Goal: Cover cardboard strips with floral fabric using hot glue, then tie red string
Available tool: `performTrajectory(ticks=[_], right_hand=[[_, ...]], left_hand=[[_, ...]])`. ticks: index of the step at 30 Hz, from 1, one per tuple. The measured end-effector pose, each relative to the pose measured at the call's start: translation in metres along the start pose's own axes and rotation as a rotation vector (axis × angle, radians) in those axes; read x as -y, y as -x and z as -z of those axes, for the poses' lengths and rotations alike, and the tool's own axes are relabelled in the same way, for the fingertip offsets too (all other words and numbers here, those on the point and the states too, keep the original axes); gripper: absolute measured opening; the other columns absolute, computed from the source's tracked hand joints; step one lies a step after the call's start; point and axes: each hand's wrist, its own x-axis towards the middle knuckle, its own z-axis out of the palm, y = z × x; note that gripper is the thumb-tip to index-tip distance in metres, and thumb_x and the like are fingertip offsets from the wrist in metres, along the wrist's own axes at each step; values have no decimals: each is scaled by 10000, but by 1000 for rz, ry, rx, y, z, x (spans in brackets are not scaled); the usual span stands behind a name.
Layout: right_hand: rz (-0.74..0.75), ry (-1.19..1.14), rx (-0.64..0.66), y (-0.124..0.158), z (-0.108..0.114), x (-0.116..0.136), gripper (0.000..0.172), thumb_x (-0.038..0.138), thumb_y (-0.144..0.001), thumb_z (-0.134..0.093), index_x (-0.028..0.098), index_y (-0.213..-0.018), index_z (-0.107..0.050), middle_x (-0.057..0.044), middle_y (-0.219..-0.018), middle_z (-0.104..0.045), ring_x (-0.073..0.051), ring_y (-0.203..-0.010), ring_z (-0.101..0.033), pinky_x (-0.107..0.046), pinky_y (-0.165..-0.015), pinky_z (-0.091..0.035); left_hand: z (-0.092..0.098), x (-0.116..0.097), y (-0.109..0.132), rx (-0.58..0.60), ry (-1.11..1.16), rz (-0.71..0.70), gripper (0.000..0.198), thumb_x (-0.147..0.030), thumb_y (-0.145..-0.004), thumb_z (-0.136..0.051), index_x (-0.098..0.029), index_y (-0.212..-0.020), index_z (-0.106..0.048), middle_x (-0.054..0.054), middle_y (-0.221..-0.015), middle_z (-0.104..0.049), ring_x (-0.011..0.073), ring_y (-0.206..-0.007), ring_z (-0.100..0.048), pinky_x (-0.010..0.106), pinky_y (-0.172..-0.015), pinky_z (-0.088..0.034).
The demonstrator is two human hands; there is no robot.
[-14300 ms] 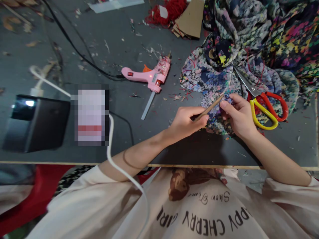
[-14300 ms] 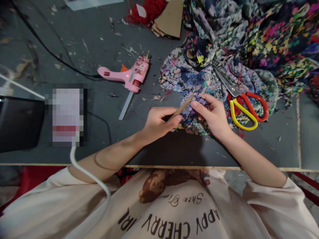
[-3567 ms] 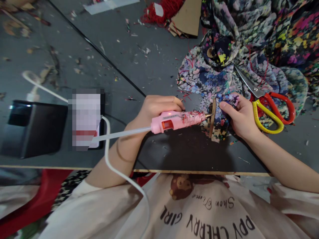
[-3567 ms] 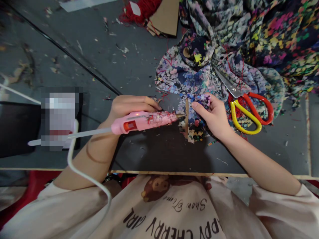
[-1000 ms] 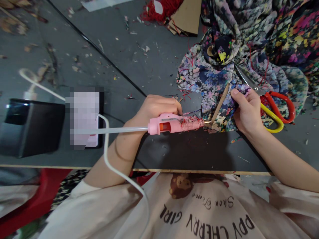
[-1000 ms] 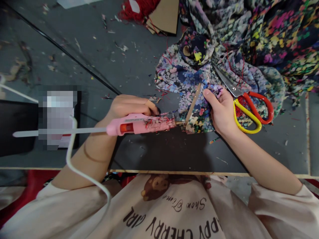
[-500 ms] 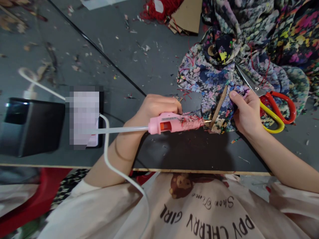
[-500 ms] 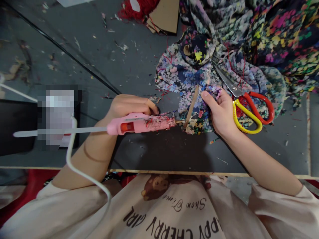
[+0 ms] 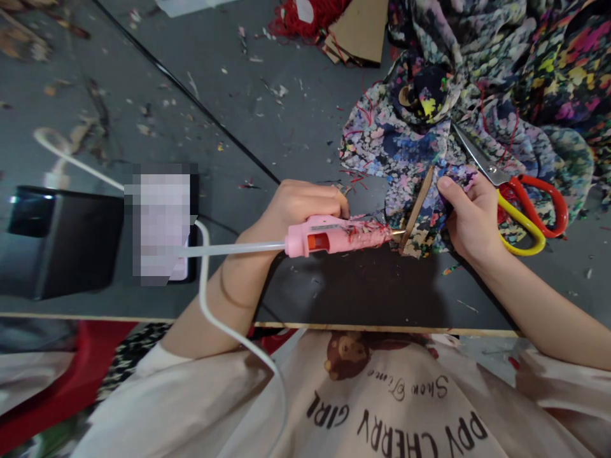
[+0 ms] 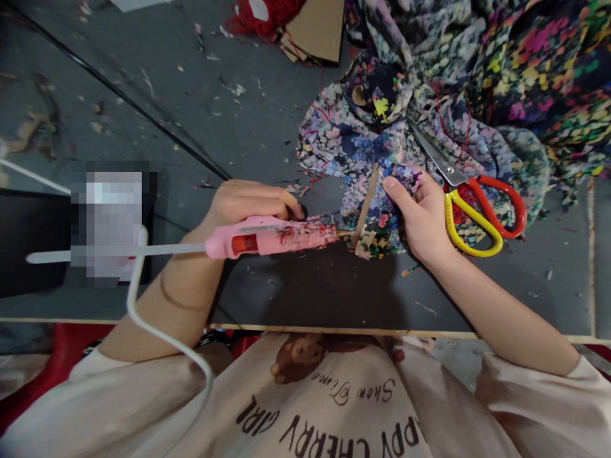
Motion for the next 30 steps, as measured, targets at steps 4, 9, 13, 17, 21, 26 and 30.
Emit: performTrajectory(ticks=[4,9,13,17,21,26,30], right_hand=[[13,36,-7,2,0,-1,291,473,-769,-775,239,-844,-619,32,-800,-646,-148,-725,-649,-343,-734,-588],[23,68,-12,4,0,-1,296,480,-777,-765,243,-833,-597,43,-741,-590,-133,-678,-599,-320,-694,-571],[13,85,-10,5,0,0,283,470,-783,-764,251,-849,-598,38,-739,-584,-135,-662,-584,-312,-664,-558],[28,128,4,7,0,1,291,491,-786,-753,250,-825,-595,35,-726,-577,-138,-653,-567,-308,-644,-543],[39,146,10,9,0,1,290,485,-788,-756,248,-796,-589,44,-678,-532,-131,-635,-542,-302,-648,-530],[44,144,21,9,1,1,290,471,-788,-763,245,-786,-581,49,-679,-521,-121,-631,-529,-289,-647,-511],[45,150,38,9,2,0,306,474,-789,-762,241,-774,-565,52,-668,-492,-111,-609,-497,-274,-611,-483]], left_hand=[[-2,3,2,0,2,10,495,-368,-1036,-374,-177,-594,-490,25,-699,-680,90,-650,-621,218,-602,-413],[-1,0,-1,-5,-7,6,502,-372,-1038,-360,-178,-589,-471,25,-687,-672,90,-630,-611,220,-575,-394],[-1,0,-1,-22,9,-10,504,-383,-1037,-359,-183,-584,-453,26,-670,-662,94,-619,-605,224,-559,-389],[-2,2,1,-5,30,43,520,-412,-1029,-362,-190,-568,-453,37,-673,-665,112,-622,-605,248,-563,-398],[-2,2,1,5,55,66,522,-424,-1024,-364,-194,-563,-449,39,-671,-662,122,-628,-612,260,-560,-390],[-2,2,2,1,41,70,546,-446,-1032,-335,-192,-558,-429,42,-666,-656,119,-635,-617,256,-559,-385],[-2,1,1,-35,32,41,526,-420,-1036,-354,-186,-573,-440,29,-650,-640,104,-612,-601,239,-550,-384]])
